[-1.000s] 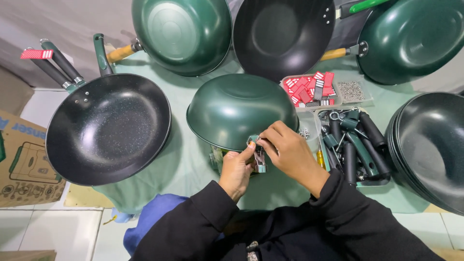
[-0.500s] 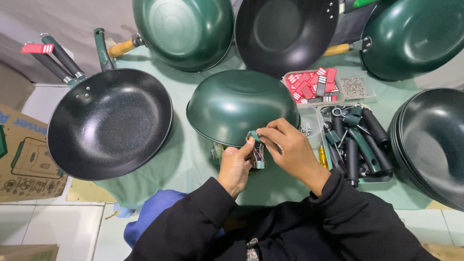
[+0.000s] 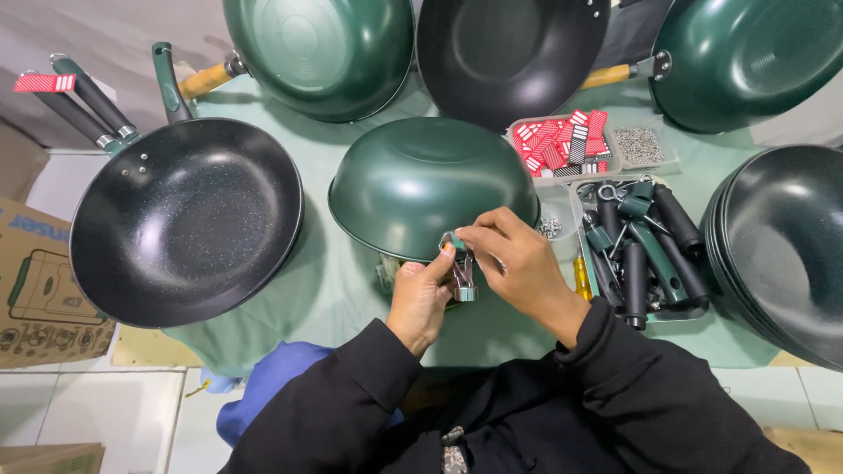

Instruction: Assembling or repairing woks by attaching metal brackets and tightening screws with a screwdriver.

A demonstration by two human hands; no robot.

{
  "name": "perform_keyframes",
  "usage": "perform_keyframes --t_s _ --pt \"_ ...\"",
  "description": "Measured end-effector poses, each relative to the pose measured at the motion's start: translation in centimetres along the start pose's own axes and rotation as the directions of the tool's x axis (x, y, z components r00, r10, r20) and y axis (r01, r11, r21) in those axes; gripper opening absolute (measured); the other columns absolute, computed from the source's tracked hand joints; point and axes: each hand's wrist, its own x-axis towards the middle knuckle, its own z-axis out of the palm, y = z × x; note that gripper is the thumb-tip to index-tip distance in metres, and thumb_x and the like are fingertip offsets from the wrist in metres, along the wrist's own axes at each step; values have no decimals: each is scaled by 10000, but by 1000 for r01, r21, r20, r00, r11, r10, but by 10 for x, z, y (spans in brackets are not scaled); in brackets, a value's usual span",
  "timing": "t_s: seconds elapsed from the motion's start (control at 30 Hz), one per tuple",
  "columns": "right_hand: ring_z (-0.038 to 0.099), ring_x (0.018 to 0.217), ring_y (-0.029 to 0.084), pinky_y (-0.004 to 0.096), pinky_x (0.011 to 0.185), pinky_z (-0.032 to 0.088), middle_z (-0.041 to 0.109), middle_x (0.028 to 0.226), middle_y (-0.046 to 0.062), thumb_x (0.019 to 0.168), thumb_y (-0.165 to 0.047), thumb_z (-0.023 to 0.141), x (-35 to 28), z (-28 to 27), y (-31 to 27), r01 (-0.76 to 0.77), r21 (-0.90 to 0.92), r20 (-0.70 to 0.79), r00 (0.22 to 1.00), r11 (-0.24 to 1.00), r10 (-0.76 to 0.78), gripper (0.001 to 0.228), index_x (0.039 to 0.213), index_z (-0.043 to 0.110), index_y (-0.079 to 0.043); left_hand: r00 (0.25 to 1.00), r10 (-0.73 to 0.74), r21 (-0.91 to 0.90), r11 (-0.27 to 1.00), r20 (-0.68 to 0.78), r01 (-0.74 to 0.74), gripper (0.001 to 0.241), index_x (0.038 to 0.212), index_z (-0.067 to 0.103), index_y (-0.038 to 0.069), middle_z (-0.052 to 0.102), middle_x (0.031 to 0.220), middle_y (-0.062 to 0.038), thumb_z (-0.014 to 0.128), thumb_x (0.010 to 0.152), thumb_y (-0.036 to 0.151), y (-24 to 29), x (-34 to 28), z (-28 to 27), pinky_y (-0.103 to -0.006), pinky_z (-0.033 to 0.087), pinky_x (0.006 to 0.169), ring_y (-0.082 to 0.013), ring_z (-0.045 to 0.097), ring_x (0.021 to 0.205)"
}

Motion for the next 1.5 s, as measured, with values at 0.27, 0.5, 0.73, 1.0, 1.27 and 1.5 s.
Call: perform_keyframes --t_s 0.27,0.5,0.73,1.0,1.27,1.5 --pt "664 661 195 304 632 575 605 876 -11 969 -158 713 0 2 2 -7 1 -22 1000 1000 7 44 1003 737 -144 1000 16 -7 1000 -5 -16 322 1129 724 -44 731 952 -120 814 889 150 -1 0 0 -344 579 732 -199 673 805" --pt "668 654 174 294 623 578 613 900 -18 944 -91 713 3 2 -3 29 17 -35 999 999 -28 149 1076 749 -151 1000 26 -4 1000 -1 -26 355 1151 713 -70 706 970 -122 811 894 155 3 -4 4 -367 577 740 -198 634 817" --pt "650 626 177 287 609 572 613 880 -11 961 -106 713 2 3 -2 3 29 -25 1000 1000 -2 50 988 747 -128 1000 12 -3 1000 3 -12 308 1139 722 -31 721 949 -96 804 904 151 -3 1 -1 -328 577 707 -185 659 794" --pt "661 645 186 304 594 582 619 894 8 930 -85 723 3 0 -4 3 82 -26 1000 997 0 155 1079 745 -120 1000 6 2 1000 -6 -5 314 1140 727 -19 729 954 -86 813 892 153 4 -5 3 -302 568 695 -171 662 786" --pt "653 615 177 297 576 569 607 863 -3 953 -115 722 2 2 2 5 37 -24 1000 999 -4 19 968 734 -116 1000 1 7 1000 -7 -1 315 1148 722 -13 725 954 -82 807 899 160 -1 -1 -1 -297 572 684 -167 664 782" --pt "677 672 180 305 629 579 606 890 -13 953 -84 694 4 0 -1 16 78 -18 1000 997 -15 149 1074 748 -151 1000 2 16 1000 -3 -2 299 1133 734 4 741 960 -68 810 897 171 -1 1 -1 -284 564 689 -160 677 795"
